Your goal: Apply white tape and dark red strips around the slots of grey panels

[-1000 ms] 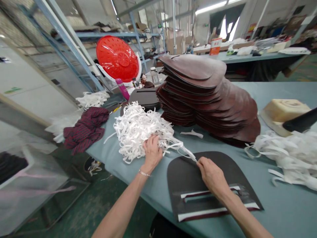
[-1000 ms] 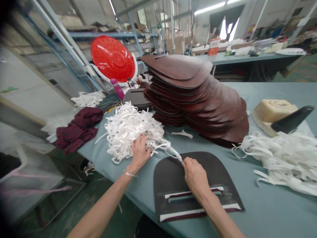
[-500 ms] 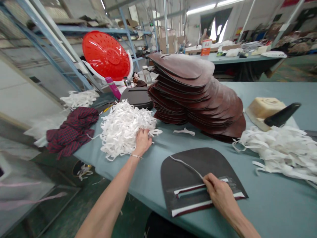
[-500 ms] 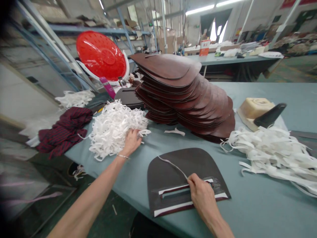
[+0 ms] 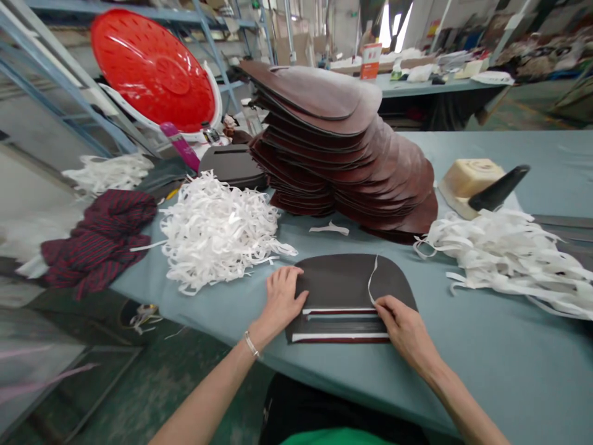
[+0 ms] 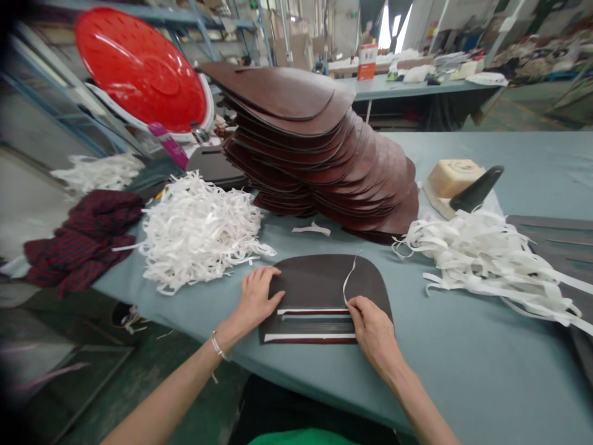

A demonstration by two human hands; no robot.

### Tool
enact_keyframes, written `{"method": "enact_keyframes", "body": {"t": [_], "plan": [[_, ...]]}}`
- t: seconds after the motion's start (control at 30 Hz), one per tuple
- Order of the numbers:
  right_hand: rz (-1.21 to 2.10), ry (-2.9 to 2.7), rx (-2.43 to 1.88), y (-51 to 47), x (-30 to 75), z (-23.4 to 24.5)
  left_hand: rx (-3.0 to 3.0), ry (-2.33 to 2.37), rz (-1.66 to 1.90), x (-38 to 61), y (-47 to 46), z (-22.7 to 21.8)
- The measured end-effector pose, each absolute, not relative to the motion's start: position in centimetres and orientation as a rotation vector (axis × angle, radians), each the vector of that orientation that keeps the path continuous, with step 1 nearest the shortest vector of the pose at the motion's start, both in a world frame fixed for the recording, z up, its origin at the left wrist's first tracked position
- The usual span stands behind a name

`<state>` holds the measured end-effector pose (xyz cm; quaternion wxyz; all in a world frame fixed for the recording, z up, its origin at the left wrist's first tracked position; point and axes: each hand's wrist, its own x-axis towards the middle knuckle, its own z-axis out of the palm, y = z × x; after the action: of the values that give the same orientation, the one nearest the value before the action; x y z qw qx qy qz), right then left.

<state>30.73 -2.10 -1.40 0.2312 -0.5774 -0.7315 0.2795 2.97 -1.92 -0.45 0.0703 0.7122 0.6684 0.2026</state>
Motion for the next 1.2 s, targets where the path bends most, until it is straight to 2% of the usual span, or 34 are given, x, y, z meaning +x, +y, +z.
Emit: {"method": "enact_keyframes", "body": {"t": [0.13, 0.27, 0.5, 0.8, 1.2], "plan": [[0.801, -2.075, -1.373, -3.2, 28.5, -0.8, 2.325, 1.715, 0.727, 7.0, -1.5, 1.5], [0.859, -2.076, -1.299, -4.0, 28.2, 0.0, 2.410, 1.281, 0.611, 9.9, -3.3, 2.4], [0.882, -2.055, -1.650, -4.6, 32.8, -0.7, 2.129, 1.425, 0.440, 4.7, -5.8, 2.1], [0.816, -2.072, -1.867, -4.9, 32.9, -2.2, 1.691, 1.812, 0.512, 2.9, -7.4, 0.4], [0.871, -1.936, -1.846, -4.7, 33.8, -2.8, 1.441, 1.933, 0.554, 1.9, -6.1, -1.3]]}}
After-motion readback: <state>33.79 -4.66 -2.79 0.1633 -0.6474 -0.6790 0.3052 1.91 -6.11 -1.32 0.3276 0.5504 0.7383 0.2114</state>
